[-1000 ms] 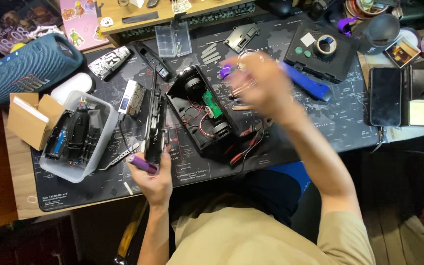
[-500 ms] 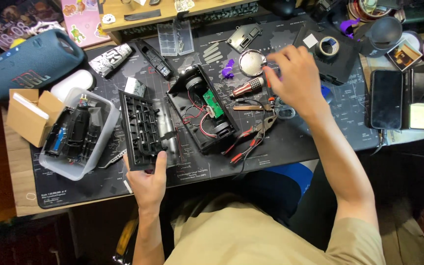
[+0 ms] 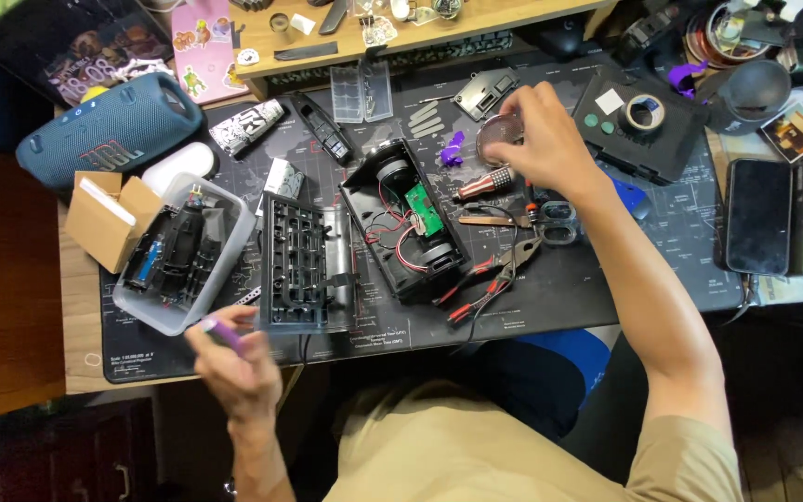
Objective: Repairing and assembling a handheld electronic device by soldering components and fitting the casing.
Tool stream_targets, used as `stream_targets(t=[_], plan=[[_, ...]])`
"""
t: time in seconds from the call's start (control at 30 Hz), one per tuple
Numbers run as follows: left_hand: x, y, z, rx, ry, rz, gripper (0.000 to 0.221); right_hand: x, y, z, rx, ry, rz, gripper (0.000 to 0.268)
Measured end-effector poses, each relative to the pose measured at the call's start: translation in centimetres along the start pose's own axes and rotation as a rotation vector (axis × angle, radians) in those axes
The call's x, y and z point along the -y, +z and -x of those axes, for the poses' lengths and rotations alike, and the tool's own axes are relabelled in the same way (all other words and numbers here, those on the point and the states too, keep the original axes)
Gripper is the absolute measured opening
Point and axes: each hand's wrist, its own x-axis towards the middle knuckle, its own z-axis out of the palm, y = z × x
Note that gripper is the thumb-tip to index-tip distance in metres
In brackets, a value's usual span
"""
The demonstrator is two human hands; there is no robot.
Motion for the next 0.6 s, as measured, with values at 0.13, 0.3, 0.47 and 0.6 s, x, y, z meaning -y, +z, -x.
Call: stream_targets(t=[0.13, 0.3, 0.47, 0.6], plan=[[-2.6, -0.4, -4.2, -0.065, 0.406, 0.083, 0.009, -0.9, -0.8, 0.0, -0.148, -0.124, -0.133, 0.027], [-12.5, 3.2, -10.7, 0.456, 0.772, -0.021, 0.025, -0.7, -1.6, 0.5, -0.254, -0.092, -0.600, 0.012], [-15.8, 15.6, -13.9, 0.588, 1.240, -0.271, 0.024, -1.1, -2.1, 0.8, -0.310, -0.213, -0.768, 0.014], [-16.3, 26.5, -15.1, 0.603, 1.321, -0.580, 0.015, -1.8, -2.6, 0.6, -0.383, -0.192, -0.804, 0.021]])
